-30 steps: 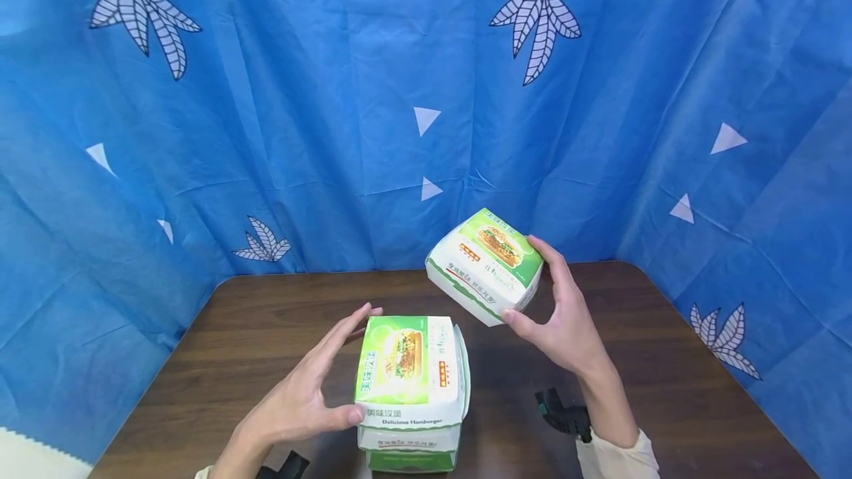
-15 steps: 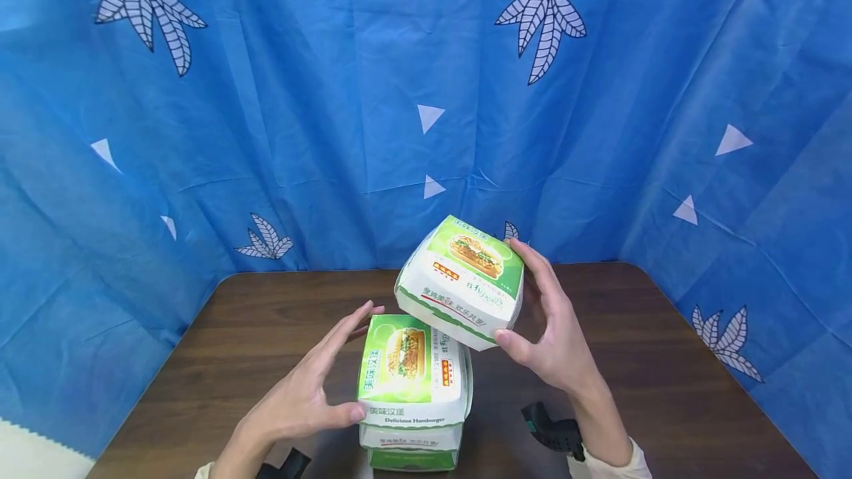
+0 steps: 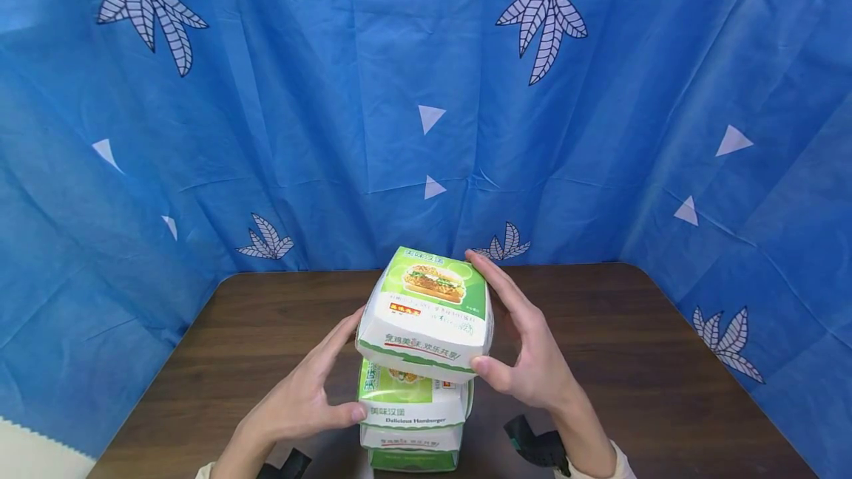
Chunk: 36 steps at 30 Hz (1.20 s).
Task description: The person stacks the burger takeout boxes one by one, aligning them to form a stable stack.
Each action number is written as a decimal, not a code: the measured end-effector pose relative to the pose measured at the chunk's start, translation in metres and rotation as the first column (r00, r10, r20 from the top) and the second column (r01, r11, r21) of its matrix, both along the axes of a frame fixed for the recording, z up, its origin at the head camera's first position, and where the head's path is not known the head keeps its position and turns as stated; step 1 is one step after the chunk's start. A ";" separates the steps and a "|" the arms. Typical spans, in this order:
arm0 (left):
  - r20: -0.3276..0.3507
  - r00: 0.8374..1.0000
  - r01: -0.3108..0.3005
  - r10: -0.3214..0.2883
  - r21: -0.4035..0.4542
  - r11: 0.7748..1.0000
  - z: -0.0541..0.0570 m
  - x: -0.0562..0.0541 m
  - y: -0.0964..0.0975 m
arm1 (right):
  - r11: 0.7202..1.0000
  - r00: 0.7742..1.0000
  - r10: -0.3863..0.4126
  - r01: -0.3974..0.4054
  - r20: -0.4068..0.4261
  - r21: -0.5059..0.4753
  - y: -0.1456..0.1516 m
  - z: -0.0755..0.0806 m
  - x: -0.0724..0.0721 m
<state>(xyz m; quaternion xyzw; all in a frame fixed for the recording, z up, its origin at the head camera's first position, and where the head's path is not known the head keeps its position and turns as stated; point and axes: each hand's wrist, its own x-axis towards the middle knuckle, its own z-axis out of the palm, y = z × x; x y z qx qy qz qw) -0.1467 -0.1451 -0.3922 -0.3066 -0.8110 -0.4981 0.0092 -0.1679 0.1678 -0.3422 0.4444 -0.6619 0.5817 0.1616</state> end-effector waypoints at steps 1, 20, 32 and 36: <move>-0.005 1.000 -0.001 0.001 -0.001 1.000 0.000 0.000 0.000 | 1.000 1.000 0.006 -0.006 -0.004 0.003 -0.002 0.000 0.000; -0.101 0.995 0.012 -0.014 -0.026 1.000 -0.001 0.000 -0.001 | 0.997 0.997 -0.031 0.035 -0.072 0.066 -0.016 -0.006 0.003; -0.085 0.996 0.009 -0.011 -0.026 1.000 -0.001 -0.001 0.000 | 0.996 0.995 -0.007 0.016 -0.101 0.084 -0.013 -0.005 0.001; -0.093 0.996 0.006 -0.009 -0.029 1.000 -0.001 -0.001 0.000 | 0.996 0.995 0.014 -0.005 -0.100 0.091 -0.013 -0.005 0.001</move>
